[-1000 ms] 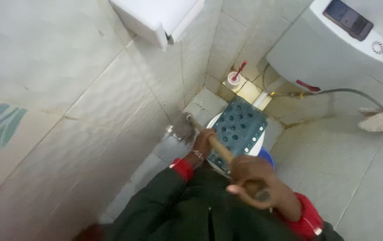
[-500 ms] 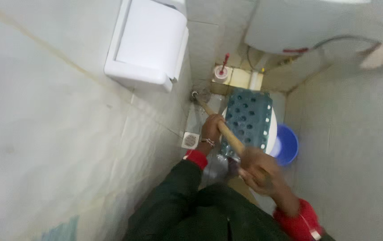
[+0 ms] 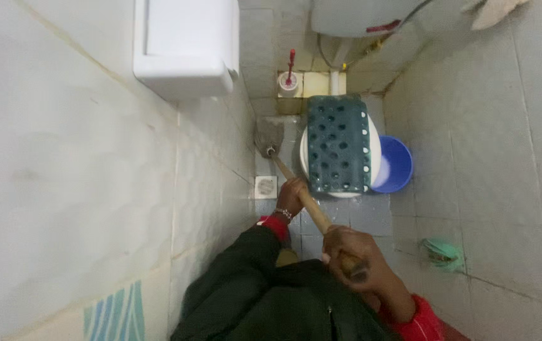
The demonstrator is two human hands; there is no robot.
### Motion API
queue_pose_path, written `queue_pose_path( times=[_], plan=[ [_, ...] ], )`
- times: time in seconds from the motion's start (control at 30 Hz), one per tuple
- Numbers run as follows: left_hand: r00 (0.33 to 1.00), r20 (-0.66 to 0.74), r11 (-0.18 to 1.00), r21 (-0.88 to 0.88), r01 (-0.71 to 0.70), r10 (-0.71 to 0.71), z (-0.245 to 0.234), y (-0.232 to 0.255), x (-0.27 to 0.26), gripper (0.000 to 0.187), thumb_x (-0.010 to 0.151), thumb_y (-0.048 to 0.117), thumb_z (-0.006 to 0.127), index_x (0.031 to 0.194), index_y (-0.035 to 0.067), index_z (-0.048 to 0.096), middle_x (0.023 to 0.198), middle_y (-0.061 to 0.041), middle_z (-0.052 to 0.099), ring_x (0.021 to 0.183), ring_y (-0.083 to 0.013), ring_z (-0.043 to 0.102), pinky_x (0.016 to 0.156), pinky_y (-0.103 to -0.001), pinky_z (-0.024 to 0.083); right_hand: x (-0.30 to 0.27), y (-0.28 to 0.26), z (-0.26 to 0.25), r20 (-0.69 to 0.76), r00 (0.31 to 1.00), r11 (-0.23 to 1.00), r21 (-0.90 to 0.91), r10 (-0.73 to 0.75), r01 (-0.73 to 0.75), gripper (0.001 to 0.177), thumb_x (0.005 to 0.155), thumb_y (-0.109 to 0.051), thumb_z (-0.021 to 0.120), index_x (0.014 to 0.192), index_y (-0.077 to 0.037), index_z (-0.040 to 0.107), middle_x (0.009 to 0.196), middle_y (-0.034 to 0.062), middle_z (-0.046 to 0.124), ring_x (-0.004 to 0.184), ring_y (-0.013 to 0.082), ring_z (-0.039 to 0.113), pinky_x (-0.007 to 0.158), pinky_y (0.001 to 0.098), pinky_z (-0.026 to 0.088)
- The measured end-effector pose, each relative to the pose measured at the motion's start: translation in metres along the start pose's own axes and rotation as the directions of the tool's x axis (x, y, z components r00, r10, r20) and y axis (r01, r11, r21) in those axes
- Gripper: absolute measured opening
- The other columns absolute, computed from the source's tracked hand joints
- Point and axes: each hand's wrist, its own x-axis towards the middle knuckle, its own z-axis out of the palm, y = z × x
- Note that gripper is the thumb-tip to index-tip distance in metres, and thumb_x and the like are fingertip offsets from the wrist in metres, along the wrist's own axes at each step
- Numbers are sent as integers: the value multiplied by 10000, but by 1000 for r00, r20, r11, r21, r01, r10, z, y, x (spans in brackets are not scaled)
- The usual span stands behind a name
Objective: The person cleans the tiled floor of a small room using a mop and a bucket of soapy water, working around the base of a toilet.
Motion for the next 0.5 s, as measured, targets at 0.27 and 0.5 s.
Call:
queue_pose_path(
  times=[0.27,0.5],
  plan=[
    [995,99,992,-124,-9,21,11,43,-80,109,756,92,728,835,86,653,858,-133,678,857,-394,641,777,-500,505,-68,-51,-7,48,985,984,45,168,-170,186,817,-99,787,721,-99,628,734,60,708,687,211,712,707,362,590],
    [971,235,987,158,5,-43,29,49,-117,43,753,176,722,779,146,708,836,-64,728,885,-318,684,803,-516,478,-98,-66,-16,14,974,972,57,227,-228,192,817,-89,794,724,-87,626,760,71,737,764,215,737,760,399,582]
  ],
)
